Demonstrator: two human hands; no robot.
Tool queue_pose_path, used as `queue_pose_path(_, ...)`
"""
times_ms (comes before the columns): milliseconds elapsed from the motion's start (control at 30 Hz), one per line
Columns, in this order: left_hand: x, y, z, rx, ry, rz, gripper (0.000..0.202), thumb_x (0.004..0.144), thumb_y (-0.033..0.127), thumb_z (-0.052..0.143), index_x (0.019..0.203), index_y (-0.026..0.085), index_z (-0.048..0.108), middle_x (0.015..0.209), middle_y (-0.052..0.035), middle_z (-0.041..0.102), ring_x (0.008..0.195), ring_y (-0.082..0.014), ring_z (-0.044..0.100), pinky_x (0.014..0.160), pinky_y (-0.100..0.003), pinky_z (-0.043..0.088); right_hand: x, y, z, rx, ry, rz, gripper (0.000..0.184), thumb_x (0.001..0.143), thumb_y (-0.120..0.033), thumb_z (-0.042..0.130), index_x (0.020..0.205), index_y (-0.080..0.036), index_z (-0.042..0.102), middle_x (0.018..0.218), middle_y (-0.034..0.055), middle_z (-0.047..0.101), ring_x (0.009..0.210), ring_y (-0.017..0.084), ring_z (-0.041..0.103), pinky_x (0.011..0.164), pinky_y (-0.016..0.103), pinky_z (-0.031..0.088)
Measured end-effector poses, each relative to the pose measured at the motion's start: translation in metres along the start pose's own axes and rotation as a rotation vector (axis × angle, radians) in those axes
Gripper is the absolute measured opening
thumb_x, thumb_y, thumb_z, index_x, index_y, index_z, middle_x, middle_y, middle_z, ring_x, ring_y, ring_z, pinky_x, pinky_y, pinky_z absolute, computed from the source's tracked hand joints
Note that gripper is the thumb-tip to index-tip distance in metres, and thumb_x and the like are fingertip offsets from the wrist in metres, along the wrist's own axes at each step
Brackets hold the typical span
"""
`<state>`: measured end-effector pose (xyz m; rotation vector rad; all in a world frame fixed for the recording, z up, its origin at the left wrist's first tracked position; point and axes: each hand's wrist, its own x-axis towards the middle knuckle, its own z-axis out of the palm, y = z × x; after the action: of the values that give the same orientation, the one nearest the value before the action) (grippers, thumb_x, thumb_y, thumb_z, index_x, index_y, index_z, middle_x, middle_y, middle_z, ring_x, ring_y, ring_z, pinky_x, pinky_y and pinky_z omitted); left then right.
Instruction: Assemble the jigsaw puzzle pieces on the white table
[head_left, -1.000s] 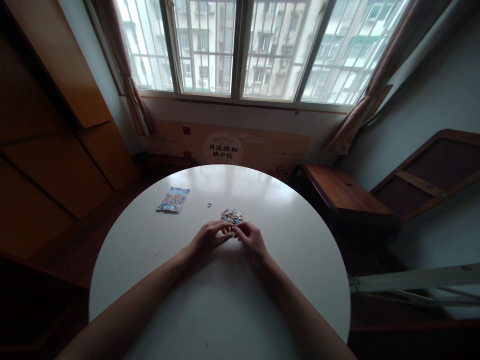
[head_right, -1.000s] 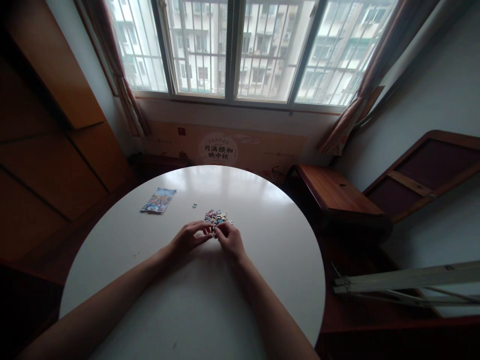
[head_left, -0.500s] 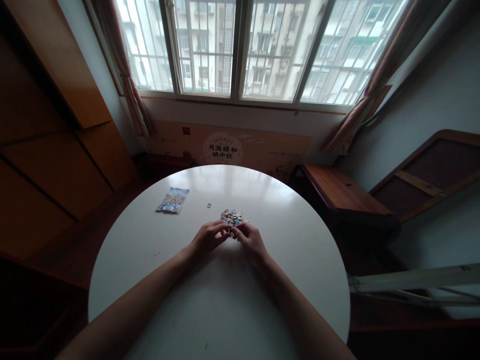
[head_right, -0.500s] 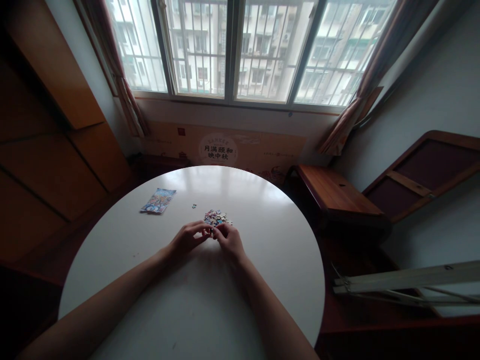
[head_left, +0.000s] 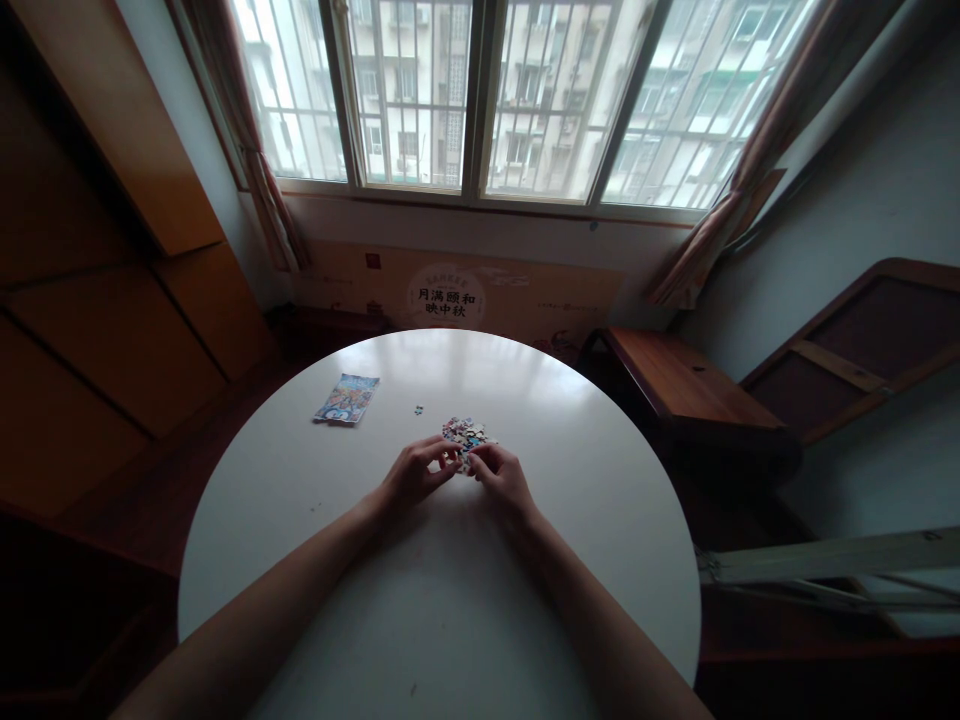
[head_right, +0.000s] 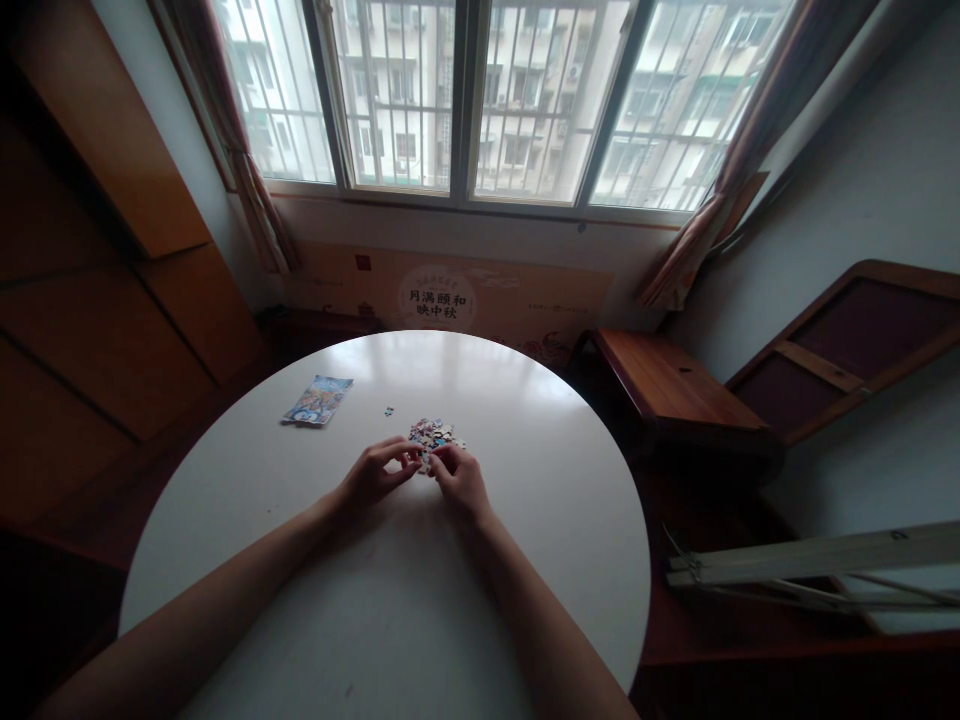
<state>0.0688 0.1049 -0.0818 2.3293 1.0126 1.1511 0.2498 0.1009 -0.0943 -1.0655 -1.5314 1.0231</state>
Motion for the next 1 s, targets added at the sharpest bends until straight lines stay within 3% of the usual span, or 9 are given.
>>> queue_pose_path(1000,-0.0011,-0.0011,0.0019,-0.012,-0.012,-0.023,0.022,0.083,0.026,0.055,0.101,0.018,0.065,0.084,-0.0049,0.063,0.066,-0.01,0.058,0.06,-0.021,0.05,-0.0019,-0.0059,-0.0003,-0.11,-0.02,-0.029,0.017,0.079,-0.03,0.055,0.077,-0.016,0.062,0.064,0.0025,0.064,0.06,0.015,0.059,0.06,0.025,0.046)
